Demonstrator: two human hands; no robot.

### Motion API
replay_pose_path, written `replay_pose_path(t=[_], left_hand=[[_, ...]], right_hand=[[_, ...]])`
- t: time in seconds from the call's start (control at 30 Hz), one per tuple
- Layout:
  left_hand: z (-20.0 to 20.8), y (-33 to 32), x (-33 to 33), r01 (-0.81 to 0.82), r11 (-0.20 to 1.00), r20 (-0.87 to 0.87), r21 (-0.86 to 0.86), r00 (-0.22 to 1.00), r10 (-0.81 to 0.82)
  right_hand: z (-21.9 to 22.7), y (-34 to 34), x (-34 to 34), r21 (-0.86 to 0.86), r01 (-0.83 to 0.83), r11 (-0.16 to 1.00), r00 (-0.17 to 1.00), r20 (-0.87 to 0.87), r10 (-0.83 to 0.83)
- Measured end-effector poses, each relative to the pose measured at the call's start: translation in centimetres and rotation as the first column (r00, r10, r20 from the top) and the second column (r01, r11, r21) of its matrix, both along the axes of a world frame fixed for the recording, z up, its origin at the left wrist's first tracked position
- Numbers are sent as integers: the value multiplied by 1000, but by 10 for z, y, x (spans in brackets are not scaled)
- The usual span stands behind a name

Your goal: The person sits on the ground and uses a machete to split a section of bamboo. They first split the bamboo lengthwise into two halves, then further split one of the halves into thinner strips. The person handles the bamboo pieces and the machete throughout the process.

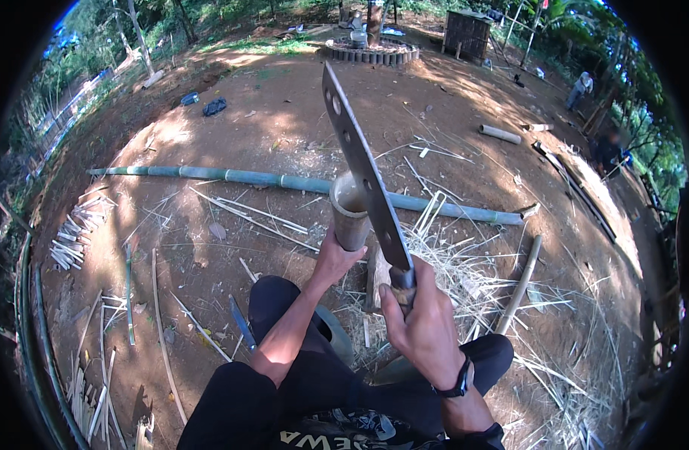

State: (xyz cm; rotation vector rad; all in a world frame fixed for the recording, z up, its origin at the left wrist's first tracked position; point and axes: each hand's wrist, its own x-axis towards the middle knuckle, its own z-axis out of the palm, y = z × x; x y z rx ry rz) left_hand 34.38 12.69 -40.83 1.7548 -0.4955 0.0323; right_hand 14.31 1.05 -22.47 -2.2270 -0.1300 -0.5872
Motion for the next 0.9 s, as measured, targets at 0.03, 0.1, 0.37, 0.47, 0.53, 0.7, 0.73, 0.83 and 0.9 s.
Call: replay_pose_path(t=[0.03, 0.1, 0.37, 0.47, 0.53, 0.7, 0.73, 0.83, 0.9], left_hand=[[-26, 1, 8, -43, 999, -14, -6, 999, 43], [-26, -4, 11, 9, 1000, -26, -7, 1000, -10], [-33, -5, 6, 6, 998, -40, -64, 999, -8], [-41, -1, 8, 26, 998, -46, -64, 999, -29], [-43, 0, 5, 47, 996, -55, -81, 997, -51], [-38, -3, -4, 53, 995, -88, -81, 994, -60], [-38, -3, -5, 52, 996, -99, -69, 993, -59], [-45, -3, -1, 52, 998, -113, -34, 992, -55], [-47, -5, -1, 47, 998, -111, -34, 993, -51]], right_hand=[[-2, 2, 5, -16, -2, 1000, 1000, -30, 2], [-2, 0, 8, -52, 17, 999, 999, -42, -19], [1, 6, 0, -75, 19, 997, 998, -61, -24], [1, 8, -4, -76, 23, 997, 997, -67, -28], [3, 9, -10, -93, 24, 995, 995, -95, -32], [4, 7, -17, -93, 22, 995, 991, -128, -34], [4, 6, -18, -89, 22, 996, 990, -133, -34], [7, 2, -21, -90, 27, 996, 989, -139, -40], [10, 0, -23, -94, 32, 995, 988, -146, -45]])
